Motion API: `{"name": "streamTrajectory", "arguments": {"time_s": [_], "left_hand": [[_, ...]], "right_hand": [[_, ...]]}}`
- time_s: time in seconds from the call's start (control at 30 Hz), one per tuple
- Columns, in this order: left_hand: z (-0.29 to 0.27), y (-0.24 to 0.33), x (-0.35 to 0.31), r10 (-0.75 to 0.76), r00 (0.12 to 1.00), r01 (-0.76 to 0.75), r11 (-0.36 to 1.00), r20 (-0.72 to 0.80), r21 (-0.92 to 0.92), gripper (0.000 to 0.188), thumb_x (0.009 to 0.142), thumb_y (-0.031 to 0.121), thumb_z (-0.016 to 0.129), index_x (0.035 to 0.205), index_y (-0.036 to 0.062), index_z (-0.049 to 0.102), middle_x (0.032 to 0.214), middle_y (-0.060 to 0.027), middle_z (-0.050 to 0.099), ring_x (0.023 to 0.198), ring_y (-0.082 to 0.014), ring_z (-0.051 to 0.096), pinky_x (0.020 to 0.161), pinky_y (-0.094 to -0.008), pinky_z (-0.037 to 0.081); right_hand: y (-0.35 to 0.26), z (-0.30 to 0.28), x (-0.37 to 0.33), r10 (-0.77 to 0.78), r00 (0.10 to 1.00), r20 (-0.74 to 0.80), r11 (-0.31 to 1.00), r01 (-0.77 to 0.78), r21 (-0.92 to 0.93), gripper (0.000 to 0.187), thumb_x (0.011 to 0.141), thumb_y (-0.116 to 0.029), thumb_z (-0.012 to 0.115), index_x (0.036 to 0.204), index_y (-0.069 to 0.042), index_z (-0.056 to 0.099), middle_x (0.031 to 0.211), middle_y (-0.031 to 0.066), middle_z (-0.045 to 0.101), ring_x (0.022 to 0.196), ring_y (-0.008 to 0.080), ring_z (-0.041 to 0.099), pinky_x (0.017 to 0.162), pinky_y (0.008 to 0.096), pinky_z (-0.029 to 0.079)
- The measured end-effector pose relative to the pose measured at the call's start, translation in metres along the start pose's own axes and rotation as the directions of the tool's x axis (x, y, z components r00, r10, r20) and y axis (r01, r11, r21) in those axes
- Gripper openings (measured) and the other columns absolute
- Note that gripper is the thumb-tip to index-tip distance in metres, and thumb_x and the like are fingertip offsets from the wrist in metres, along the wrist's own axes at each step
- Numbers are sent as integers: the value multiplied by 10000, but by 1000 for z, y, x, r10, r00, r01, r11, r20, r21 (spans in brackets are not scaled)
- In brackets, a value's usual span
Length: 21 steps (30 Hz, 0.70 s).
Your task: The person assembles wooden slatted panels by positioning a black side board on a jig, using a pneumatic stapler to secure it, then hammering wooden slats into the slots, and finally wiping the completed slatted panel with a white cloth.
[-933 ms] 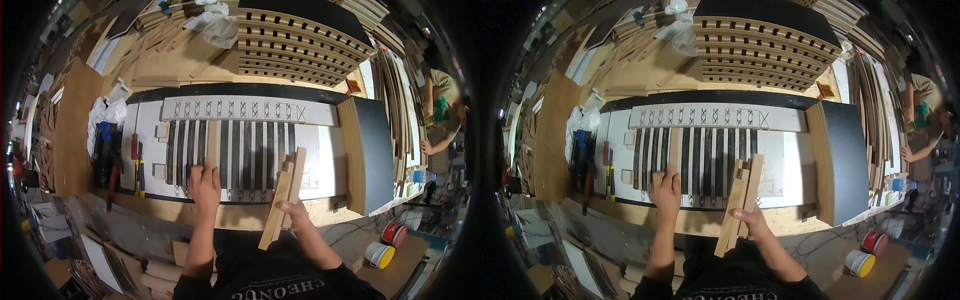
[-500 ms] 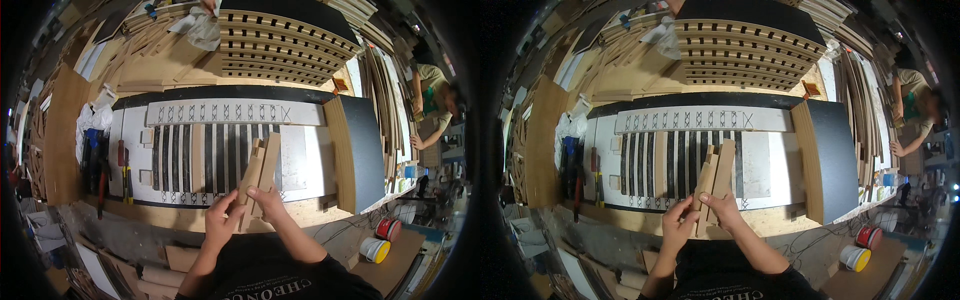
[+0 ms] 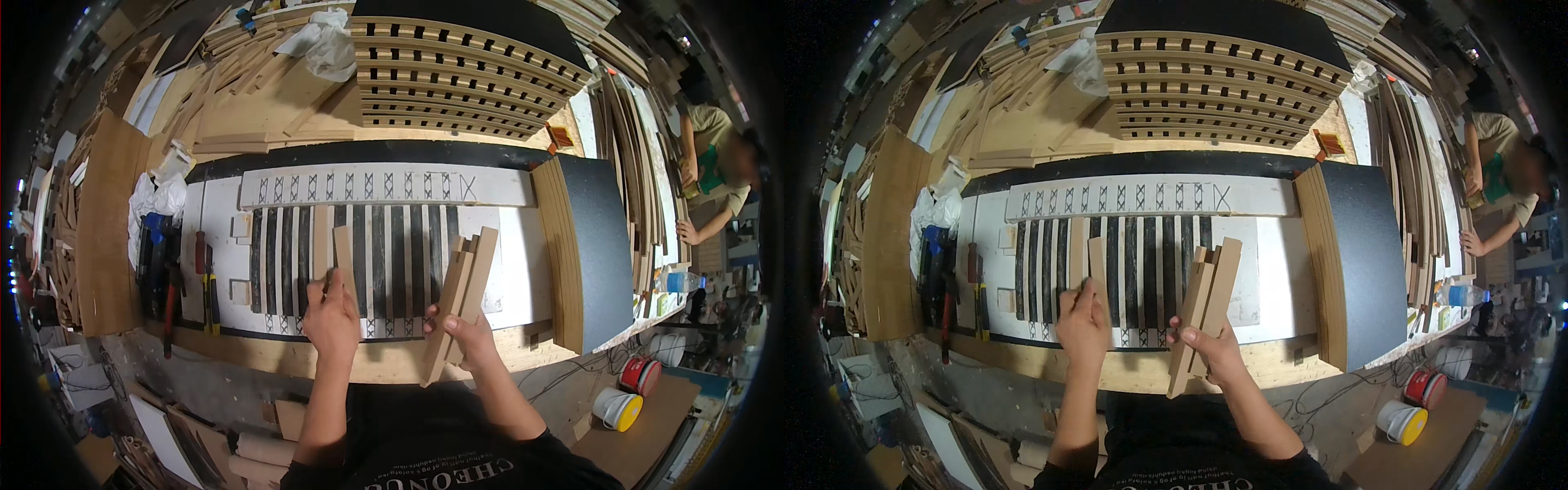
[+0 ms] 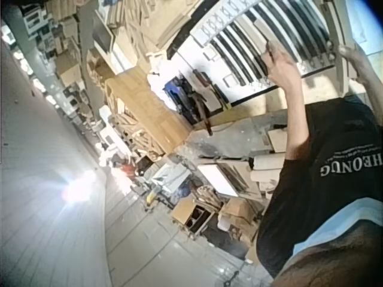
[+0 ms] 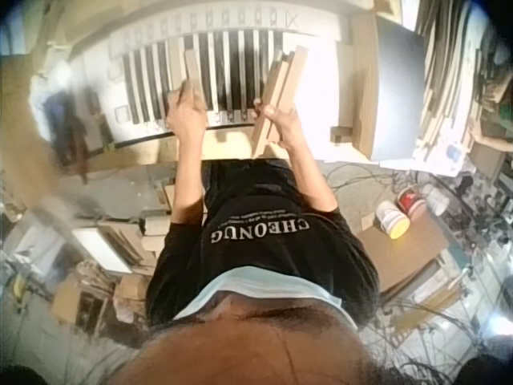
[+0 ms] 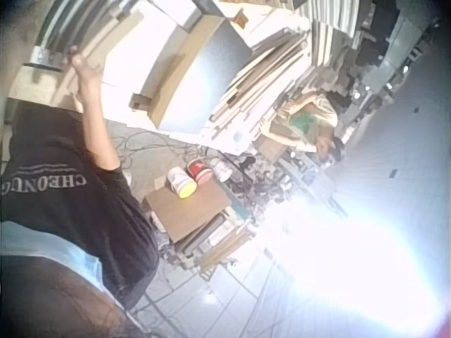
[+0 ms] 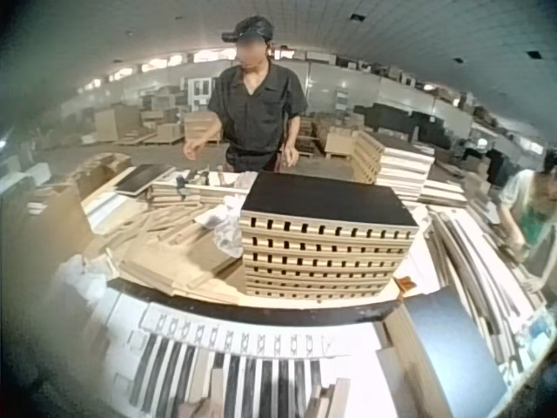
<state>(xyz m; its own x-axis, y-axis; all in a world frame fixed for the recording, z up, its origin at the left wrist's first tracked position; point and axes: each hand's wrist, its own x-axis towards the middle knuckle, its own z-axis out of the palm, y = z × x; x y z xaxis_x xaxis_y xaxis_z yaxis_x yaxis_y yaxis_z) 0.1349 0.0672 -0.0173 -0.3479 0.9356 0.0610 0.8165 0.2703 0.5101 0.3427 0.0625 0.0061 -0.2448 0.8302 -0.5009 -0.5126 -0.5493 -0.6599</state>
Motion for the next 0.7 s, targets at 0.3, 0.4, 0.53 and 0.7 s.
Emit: {"name": "streamTrajectory", "arguments": {"time_s": [0.3,0.4,0.53,0.7], "left_hand": [[9,2,-4,267,958,-246,953,-102,178,351,787,237,654,1080,43,652,920,-68,482,855,-263,503,728,-389,374],[16,-6,3,278,954,-256,950,-112,179,331,783,205,662,1074,49,656,913,-70,491,851,-256,505,710,-387,358],[19,-12,12,301,941,-265,940,-153,215,302,786,140,656,1070,38,654,913,-68,502,845,-248,510,709,-377,363],[25,-10,29,329,928,-296,936,-175,189,280,793,112,644,1057,20,651,911,-61,509,837,-240,517,701,-374,368]], "right_hand": [[1,-4,-10,4,999,36,999,-3,-40,605,736,-219,774,1193,-25,426,957,106,585,866,222,595,775,367,521],[0,-2,-8,60,997,38,998,-60,-9,588,747,-165,760,1211,-33,423,973,112,582,896,221,589,795,375,524],[2,-1,-8,44,997,67,999,-45,17,573,759,-120,740,1224,-38,415,1000,126,574,925,223,580,803,380,524],[3,1,-6,55,994,92,998,-58,37,556,769,-97,725,1225,-36,412,1009,120,573,926,216,579,807,377,524]]}}
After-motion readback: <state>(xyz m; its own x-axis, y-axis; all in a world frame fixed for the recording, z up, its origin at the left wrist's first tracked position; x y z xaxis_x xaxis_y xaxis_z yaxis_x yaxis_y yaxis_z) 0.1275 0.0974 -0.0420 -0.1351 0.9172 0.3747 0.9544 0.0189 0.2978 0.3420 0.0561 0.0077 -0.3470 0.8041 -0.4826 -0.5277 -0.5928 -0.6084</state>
